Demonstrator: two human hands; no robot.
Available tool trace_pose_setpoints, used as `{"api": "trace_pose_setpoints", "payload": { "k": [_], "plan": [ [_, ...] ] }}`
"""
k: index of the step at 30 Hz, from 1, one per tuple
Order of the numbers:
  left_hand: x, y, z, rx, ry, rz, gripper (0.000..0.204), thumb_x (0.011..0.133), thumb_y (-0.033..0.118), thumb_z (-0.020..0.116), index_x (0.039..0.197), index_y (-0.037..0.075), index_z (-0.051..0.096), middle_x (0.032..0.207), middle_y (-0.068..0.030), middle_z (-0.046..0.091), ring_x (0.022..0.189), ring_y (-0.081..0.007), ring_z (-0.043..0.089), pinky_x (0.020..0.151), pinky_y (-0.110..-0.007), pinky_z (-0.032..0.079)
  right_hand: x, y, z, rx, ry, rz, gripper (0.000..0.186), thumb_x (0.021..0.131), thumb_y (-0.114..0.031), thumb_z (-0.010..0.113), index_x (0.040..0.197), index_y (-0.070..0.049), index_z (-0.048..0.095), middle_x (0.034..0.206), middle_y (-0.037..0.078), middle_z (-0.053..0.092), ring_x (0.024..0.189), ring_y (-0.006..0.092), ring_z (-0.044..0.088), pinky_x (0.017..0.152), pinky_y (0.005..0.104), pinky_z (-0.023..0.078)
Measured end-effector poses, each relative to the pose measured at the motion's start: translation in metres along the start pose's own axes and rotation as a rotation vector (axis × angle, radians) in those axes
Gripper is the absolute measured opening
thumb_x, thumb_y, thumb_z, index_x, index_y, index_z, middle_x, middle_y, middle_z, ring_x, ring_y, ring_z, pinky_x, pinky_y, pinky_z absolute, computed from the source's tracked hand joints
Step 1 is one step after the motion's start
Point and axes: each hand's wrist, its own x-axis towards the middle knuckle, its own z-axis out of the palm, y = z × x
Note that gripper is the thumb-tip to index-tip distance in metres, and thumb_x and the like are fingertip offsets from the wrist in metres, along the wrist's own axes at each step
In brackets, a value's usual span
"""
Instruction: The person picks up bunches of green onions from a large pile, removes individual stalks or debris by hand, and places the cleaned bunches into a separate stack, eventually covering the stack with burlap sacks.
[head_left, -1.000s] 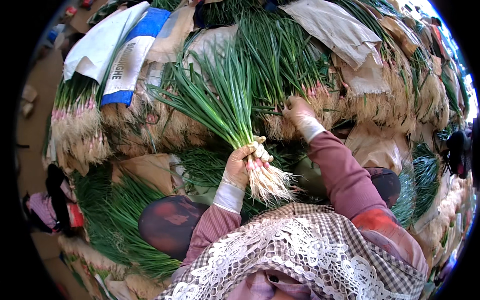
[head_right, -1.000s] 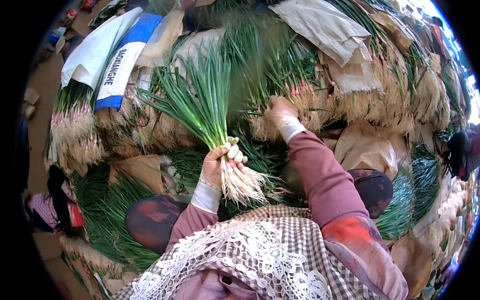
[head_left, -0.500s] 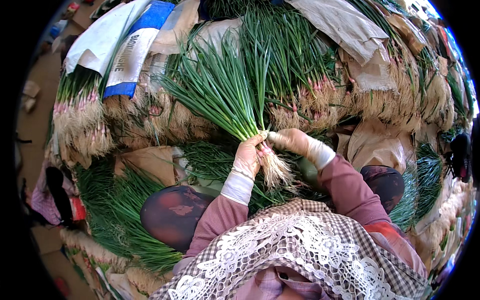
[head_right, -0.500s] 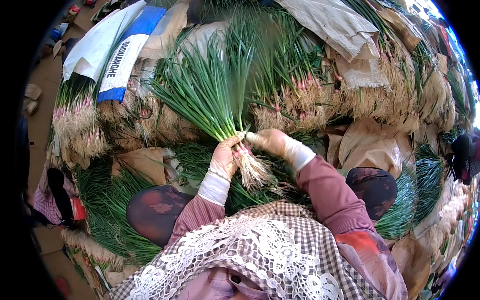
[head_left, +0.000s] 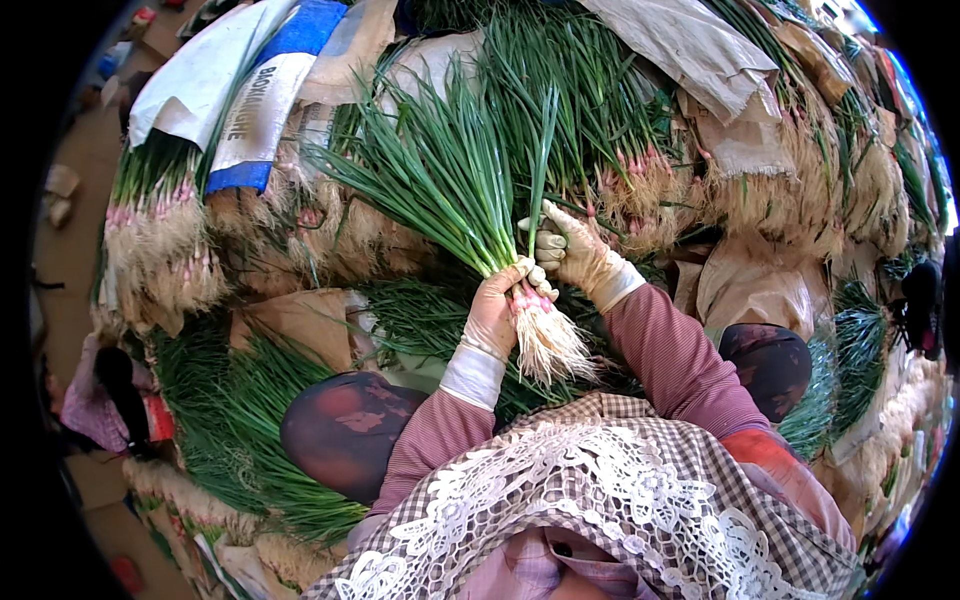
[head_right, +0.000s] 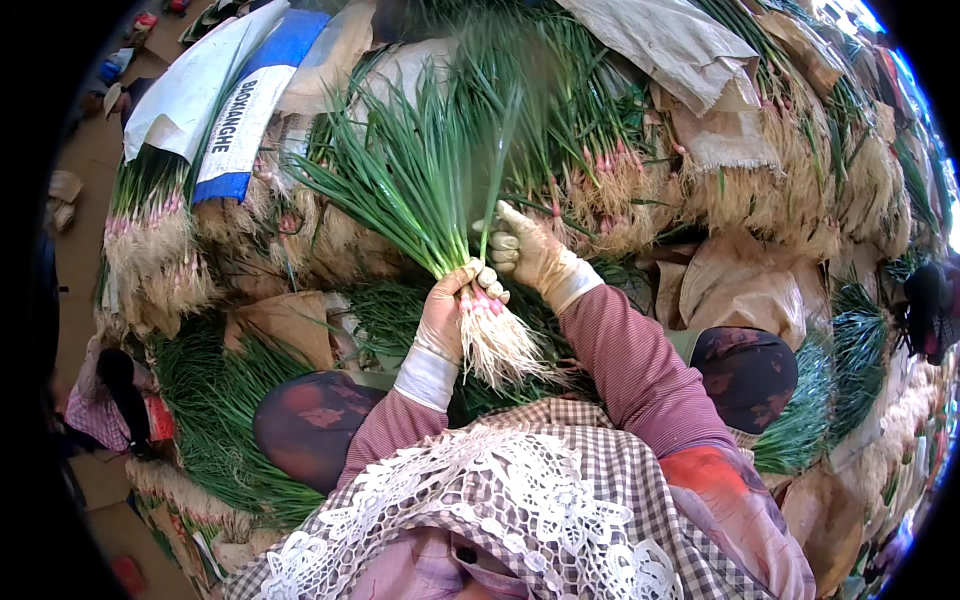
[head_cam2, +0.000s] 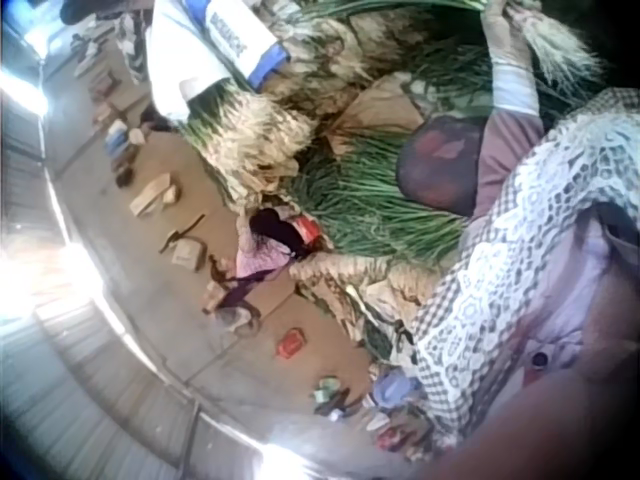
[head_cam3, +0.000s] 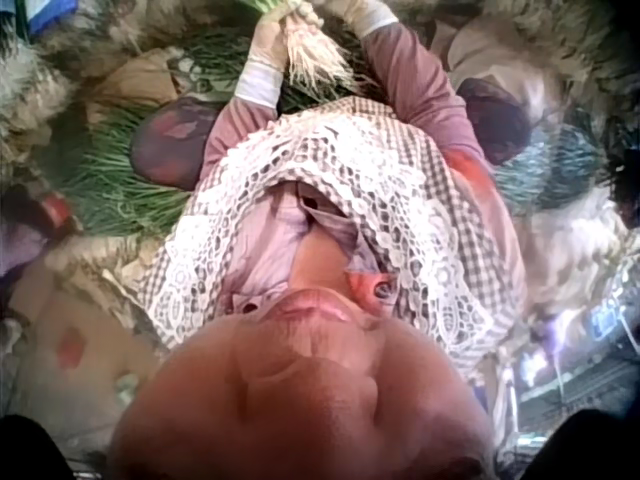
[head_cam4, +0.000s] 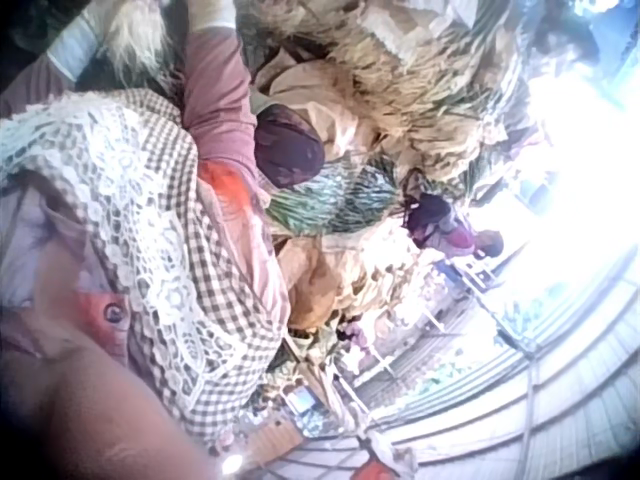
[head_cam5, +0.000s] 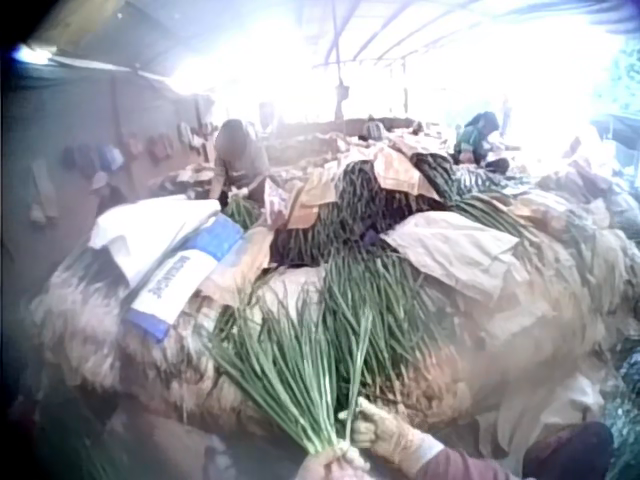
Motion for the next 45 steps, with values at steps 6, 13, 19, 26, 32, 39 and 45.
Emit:
{"api": "trace_pose_setpoints", "payload": {
  "k": [6, 13, 19, 26, 32, 39, 45],
  "plan": [
    [0.003, -0.004, -0.001, -0.088, -0.006, 0.025, 0.013, 0.076, 0.013, 0.046, 0.075, 0.000, 0.048, 0.064, -0.0092, 0.050, 0.057, -0.0200, 0.049, 0.063, -0.033, 0.043, 0.017, 0.027, -0.015, -0.947, 0.250, -0.553, 0.036, 0.083, -0.031, 0.041, 0.092, 0.003, 0.053, 0.078, 0.013, 0.058, 0.069, 0.0221, 0.055, 0.065, 0.0306, 0.043],
    [0.003, -0.013, -0.008, -0.040, 0.066, 0.042, 0.010, 0.076, 0.011, 0.046, 0.072, 0.002, 0.046, 0.061, -0.0083, 0.048, 0.055, -0.0198, 0.046, 0.058, -0.034, 0.044, 0.010, 0.034, -0.029, -1.148, 0.370, -0.292, 0.026, 0.080, -0.023, 0.043, 0.087, -0.001, 0.055, 0.084, 0.016, 0.057, 0.076, 0.0289, 0.054, 0.069, 0.0347, 0.041],
    [0.000, -0.005, -0.001, -0.047, -0.071, 0.107, 0.015, 0.078, 0.015, 0.045, 0.073, 0.001, 0.047, 0.062, -0.0099, 0.050, 0.054, -0.0222, 0.050, 0.058, -0.035, 0.045, -0.006, 0.034, -0.025, -2.125, 0.350, 0.553, 0.029, 0.070, -0.026, 0.052, 0.088, -0.005, 0.060, 0.085, 0.009, 0.060, 0.078, 0.0220, 0.058, 0.066, 0.0323, 0.044],
    [0.001, -0.010, -0.013, 0.029, 0.173, -0.113, 0.031, 0.080, 0.013, 0.040, 0.105, -0.005, 0.043, 0.066, -0.0077, 0.052, 0.062, -0.0197, 0.052, 0.065, -0.037, 0.047, -0.011, -0.010, -0.011, -1.939, 0.190, -0.065, 0.031, 0.081, -0.026, 0.038, 0.105, -0.008, 0.048, 0.096, 0.012, 0.055, 0.083, 0.0254, 0.054, 0.076, 0.0339, 0.043],
    [-0.006, -0.007, 0.006, 0.003, -0.219, -0.083, 0.031, 0.074, 0.012, 0.047, 0.100, -0.005, 0.046, 0.065, -0.0059, 0.047, 0.066, -0.0198, 0.049, 0.075, -0.039, 0.042, -0.010, -0.067, -0.013, -1.807, 0.766, 0.032, 0.028, 0.077, -0.030, 0.048, 0.091, -0.007, 0.055, 0.091, 0.013, 0.056, 0.082, 0.0244, 0.054, 0.074, 0.0321, 0.042],
    [0.005, 0.014, 0.014, 0.006, 0.157, 0.061, 0.027, 0.077, 0.008, 0.042, 0.094, -0.013, 0.046, 0.097, -0.0229, 0.052, 0.086, -0.0274, 0.054, 0.076, -0.035, 0.046, -0.049, -0.020, 0.007, -1.835, 0.418, -0.410, 0.028, 0.079, -0.027, 0.049, 0.093, -0.003, 0.054, 0.078, 0.012, 0.058, 0.073, 0.0208, 0.056, 0.069, 0.0286, 0.044],
    [0.007, -0.009, 0.007, 0.272, 0.352, -0.002, 0.018, 0.079, 0.008, 0.044, 0.088, -0.005, 0.051, 0.078, -0.0137, 0.057, 0.065, -0.0197, 0.056, 0.061, -0.029, 0.049, -0.028, -0.002, -0.019, -1.617, 0.457, -0.684, 0.041, 0.081, -0.039, 0.042, 0.094, -0.002, 0.052, 0.075, 0.012, 0.058, 0.063, 0.0223, 0.055, 0.060, 0.0316, 0.042]
  ]
}}
